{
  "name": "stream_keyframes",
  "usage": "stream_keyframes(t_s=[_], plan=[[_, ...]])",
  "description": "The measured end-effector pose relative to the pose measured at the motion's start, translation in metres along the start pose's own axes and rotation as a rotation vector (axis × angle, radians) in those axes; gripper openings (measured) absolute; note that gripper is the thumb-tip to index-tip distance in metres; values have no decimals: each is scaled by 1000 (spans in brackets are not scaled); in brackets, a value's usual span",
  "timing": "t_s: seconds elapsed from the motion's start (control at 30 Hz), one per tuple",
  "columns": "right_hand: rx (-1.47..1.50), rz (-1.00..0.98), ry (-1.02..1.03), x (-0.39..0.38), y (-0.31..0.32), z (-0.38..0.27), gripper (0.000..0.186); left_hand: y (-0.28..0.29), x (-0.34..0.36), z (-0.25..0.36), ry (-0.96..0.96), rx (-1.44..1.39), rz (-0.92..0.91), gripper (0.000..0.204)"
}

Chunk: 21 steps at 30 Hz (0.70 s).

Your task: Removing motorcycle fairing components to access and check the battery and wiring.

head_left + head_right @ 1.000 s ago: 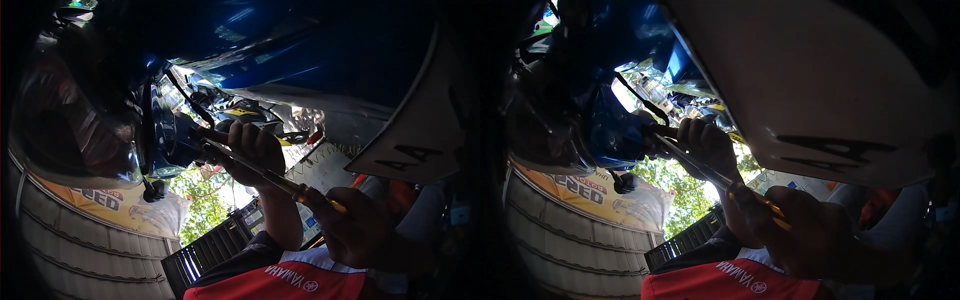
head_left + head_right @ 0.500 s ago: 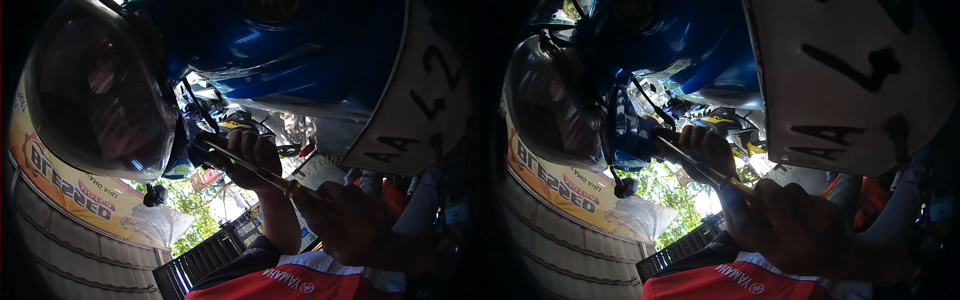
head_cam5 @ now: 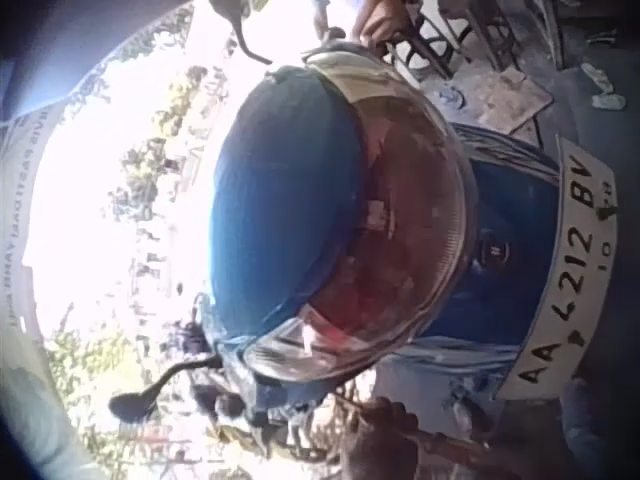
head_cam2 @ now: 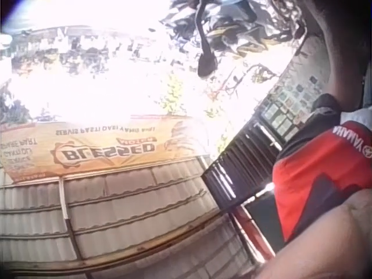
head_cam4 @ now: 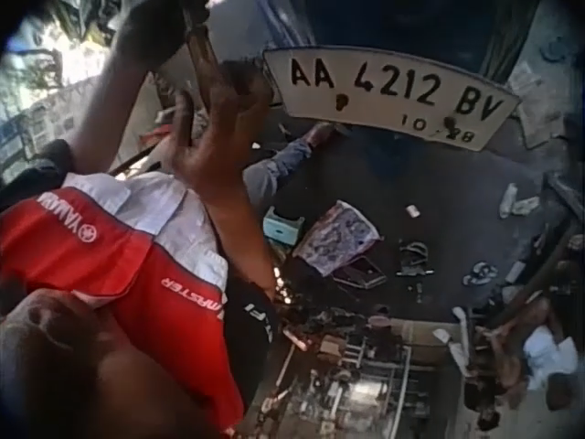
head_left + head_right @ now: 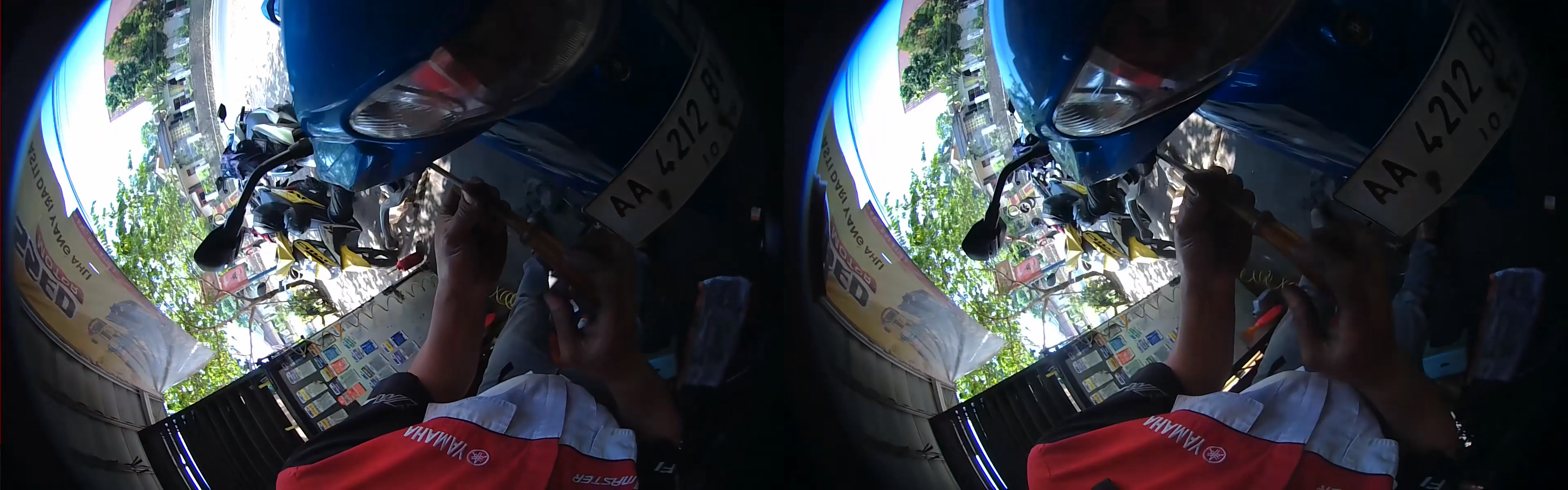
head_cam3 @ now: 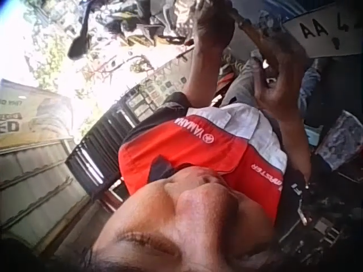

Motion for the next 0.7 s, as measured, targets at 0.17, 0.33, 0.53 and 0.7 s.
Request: stream_keyframes(t_s=[0.17,0.33,0.53,0.7], plan=[[768,260,-837,-34,-21,5,32,-9,-7,13,-2,114,103,34],[-18,129,-218,-25,-15,-10,33,-12,-8,18,45,236,309,39],[678,175,-775,-39,-22,-1,31,20,-7,6,55,37,53,38],[-589,-179,271,1,-28,-24,30,119,-23,59,-22,-358,335,34]])
Point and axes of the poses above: each hand's wrist, its own x-axis towards the middle knuckle, its own y-axis out of the back of the hand, z = x × y, the point moved 5 cm from there along x, towards the middle knuckle, and after that the axes turned 14 degrees about y, right-handed, at the moved point
